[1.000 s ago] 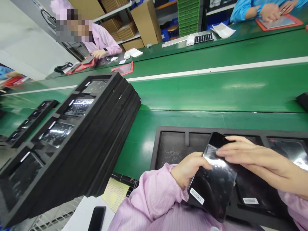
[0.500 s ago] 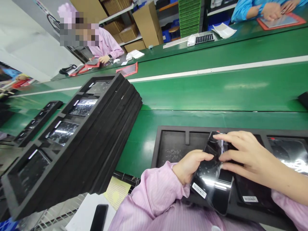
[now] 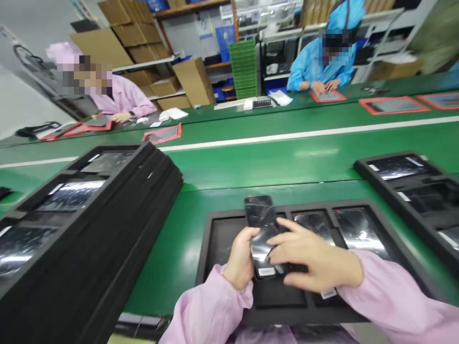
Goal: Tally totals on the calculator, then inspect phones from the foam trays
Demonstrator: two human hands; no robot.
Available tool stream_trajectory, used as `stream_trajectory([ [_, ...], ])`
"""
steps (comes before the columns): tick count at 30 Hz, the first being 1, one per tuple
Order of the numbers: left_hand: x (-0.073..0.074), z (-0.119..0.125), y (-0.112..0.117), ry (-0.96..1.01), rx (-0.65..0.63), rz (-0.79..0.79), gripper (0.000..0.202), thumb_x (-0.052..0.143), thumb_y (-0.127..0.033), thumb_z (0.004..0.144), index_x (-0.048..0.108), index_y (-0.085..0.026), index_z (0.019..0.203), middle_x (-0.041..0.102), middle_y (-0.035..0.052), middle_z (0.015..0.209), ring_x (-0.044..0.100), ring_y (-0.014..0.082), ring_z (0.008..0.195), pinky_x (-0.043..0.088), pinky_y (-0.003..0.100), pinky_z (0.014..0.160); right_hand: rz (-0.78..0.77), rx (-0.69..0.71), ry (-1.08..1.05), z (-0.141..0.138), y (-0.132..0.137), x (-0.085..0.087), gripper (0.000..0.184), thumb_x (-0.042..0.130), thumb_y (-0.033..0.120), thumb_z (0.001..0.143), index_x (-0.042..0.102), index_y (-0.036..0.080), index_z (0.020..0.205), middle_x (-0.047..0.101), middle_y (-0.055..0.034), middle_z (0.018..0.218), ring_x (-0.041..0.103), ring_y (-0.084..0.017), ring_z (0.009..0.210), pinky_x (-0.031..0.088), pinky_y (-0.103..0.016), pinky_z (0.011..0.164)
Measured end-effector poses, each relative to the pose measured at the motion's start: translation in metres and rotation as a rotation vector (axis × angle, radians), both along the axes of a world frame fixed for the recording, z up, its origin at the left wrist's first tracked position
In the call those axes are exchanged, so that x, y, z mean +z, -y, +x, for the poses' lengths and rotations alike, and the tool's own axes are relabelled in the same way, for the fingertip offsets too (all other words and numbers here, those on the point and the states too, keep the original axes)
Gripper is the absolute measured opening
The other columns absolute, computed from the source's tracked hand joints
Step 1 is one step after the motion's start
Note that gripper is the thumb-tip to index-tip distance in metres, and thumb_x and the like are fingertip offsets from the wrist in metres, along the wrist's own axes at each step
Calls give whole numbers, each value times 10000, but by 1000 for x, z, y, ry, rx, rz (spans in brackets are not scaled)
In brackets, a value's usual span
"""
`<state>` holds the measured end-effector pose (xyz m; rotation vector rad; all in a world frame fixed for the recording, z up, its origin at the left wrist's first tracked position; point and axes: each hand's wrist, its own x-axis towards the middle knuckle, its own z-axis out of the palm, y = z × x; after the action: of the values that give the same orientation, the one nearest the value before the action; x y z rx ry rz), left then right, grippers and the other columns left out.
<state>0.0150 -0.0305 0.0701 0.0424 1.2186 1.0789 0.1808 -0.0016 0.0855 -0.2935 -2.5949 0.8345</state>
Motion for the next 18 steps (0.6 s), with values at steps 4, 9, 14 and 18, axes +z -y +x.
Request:
stream_trajectory([
  [4,10,-6,3,-199,-3,181,258,651,-297,619,583,-187,843,684,-4,735,652,182,704,506,278,689,-23,14,-5,-1,30,-4,370,458,467,932,643,148,957,707,-39,845,648,-157,942,231,-348,1106],
  [9,-27,-22,19,-923,-288,371,692,521,-341,759,293,-192,1396,530,106,1339,491,280,1235,417,434,1000,95,-335,24,36,54,-7,370,375,481,954,634,219,917,709,40,879,666,-104,813,354,-250,1038],
  [14,-79,-20,37,-1477,-624,660,550,368,-279,872,354,-91,1388,322,203,1473,340,308,1339,346,481,1062,316,-914,110,120,65,4,249,375,333,949,611,263,983,700,16,923,661,-172,893,519,-228,839],
  [18,-74,-6,45,-1744,-1044,784,500,403,-274,859,483,-107,1324,326,198,1459,238,352,1360,286,572,1061,499,-1325,174,202,56,-11,276,372,333,931,615,209,974,691,-103,886,675,-287,775,569,-387,642],
])
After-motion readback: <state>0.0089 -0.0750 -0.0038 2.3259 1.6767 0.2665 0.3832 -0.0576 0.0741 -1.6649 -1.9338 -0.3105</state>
